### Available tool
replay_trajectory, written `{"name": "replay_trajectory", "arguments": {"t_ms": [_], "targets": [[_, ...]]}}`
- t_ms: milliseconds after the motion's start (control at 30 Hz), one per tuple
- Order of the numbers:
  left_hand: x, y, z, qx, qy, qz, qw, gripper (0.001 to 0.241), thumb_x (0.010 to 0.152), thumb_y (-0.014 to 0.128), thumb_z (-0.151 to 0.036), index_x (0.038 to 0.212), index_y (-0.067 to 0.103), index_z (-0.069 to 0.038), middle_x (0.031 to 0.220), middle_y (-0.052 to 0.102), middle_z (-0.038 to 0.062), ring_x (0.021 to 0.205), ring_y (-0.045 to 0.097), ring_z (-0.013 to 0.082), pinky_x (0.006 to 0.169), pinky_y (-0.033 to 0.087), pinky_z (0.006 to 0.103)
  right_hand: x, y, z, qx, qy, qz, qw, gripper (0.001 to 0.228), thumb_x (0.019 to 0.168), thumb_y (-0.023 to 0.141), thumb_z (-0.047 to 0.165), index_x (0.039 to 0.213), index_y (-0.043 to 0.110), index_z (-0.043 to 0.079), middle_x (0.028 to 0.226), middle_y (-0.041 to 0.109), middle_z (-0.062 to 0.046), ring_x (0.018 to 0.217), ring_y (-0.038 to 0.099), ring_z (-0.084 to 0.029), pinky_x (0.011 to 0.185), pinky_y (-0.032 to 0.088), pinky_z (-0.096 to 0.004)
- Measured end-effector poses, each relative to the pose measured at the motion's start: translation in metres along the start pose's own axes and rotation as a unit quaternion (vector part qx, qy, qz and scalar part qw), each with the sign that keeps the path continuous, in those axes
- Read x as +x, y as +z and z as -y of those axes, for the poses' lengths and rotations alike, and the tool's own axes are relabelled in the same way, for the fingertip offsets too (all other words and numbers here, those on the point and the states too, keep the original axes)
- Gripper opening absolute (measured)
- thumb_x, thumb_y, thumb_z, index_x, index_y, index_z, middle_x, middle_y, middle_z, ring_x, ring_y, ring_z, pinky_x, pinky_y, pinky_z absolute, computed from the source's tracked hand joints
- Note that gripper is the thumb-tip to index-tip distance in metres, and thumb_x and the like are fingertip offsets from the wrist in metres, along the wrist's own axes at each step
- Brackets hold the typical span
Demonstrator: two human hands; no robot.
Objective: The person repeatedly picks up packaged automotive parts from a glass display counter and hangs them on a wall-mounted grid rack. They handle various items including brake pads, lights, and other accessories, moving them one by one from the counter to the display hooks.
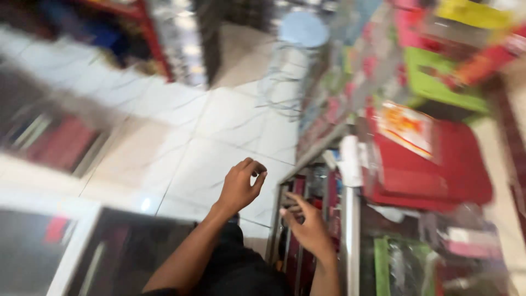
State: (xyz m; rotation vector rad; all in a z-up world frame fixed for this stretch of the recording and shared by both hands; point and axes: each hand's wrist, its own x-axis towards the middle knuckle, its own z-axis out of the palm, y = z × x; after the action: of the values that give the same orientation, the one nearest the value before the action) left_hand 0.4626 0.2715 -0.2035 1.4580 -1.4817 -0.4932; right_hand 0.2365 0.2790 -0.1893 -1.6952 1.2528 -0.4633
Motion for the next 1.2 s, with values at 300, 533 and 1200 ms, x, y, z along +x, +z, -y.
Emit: {"name": "replay_trajectory", "arguments": {"t_ms": [300,533,1200], "targets": [[-0.076,-0.112,0.004,0.099,-0.040,-0.151,0.983,0.009,0.088,0.073,-0.011,0.094,0.070,-0.005,0.091,0.067,0.011,0.083,0.066,0.0295,0.071,0.052,0.0425,0.015,0.072,0.040,0.011,-0.069,0.122,0.990,0.047,0.090,0.073,0.021,0.135,0.065,0.009,0.105,0.078,-0.007,0.087,0.067,-0.011,0.075,0.054,-0.028],[-0.156,-0.181,-0.027,0.129,-0.027,-0.225,0.966,0.010,0.090,0.072,-0.012,0.097,0.070,-0.006,0.091,0.066,0.009,0.083,0.066,0.0285,0.072,0.048,0.0423,-0.008,0.155,0.088,-0.025,-0.160,0.199,0.966,0.039,0.090,0.071,0.014,0.129,0.068,0.007,0.094,0.079,-0.005,0.078,0.068,-0.011,0.074,0.055,-0.027],[-0.529,-0.325,-0.115,0.087,-0.253,-0.708,0.654,0.056,0.094,0.074,-0.011,0.140,0.043,0.001,0.135,0.054,0.019,0.125,0.055,0.0262,0.104,0.048,0.0374,-0.300,0.385,0.196,0.013,-0.583,0.291,0.759,0.030,0.089,0.071,0.001,0.118,0.068,0.005,0.112,0.072,-0.014,0.097,0.071,-0.032,0.084,0.058,-0.039]]}}
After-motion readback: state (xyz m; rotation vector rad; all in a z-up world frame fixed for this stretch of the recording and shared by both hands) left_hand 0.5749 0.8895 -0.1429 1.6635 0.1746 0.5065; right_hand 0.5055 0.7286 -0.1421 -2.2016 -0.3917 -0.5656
